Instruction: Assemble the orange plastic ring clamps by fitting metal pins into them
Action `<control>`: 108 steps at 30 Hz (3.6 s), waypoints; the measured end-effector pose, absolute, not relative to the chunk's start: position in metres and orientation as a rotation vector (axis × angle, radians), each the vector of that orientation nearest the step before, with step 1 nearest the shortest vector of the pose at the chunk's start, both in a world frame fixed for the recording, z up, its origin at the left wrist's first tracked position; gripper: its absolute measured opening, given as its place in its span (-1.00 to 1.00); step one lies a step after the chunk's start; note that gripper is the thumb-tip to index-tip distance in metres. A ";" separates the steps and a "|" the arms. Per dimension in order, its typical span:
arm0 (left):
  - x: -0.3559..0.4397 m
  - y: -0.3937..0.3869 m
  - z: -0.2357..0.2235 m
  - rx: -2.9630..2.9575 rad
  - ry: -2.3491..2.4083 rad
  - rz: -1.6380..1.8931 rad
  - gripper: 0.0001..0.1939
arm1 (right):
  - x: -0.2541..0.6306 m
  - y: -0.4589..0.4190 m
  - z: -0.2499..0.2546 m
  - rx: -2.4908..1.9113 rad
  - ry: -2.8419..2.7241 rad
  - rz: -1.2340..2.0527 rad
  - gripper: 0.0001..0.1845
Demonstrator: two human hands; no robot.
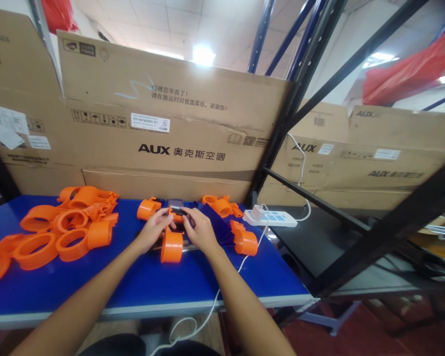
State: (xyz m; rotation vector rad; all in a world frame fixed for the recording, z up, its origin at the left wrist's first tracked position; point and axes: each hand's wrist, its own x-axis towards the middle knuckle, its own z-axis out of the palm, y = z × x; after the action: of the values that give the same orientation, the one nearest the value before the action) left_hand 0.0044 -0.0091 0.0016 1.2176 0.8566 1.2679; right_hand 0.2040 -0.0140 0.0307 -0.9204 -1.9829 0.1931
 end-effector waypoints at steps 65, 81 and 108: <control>-0.002 -0.012 0.019 0.778 0.615 1.342 -0.63 | 0.200 0.007 0.029 -1.516 -2.386 -0.502 -0.63; -0.004 -0.012 0.022 0.781 0.586 1.309 -0.59 | 0.192 0.040 0.040 -1.661 -2.564 -0.375 -0.57; -0.004 -0.011 0.022 0.772 0.583 1.324 -0.62 | 0.203 0.046 0.044 -1.544 -2.265 -0.439 -0.71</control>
State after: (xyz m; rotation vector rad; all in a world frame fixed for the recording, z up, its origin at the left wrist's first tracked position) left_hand -0.0035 -0.0106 0.0216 0.7719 0.5828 1.3245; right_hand 0.2029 0.0457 0.0441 -1.5444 -2.2652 -0.4390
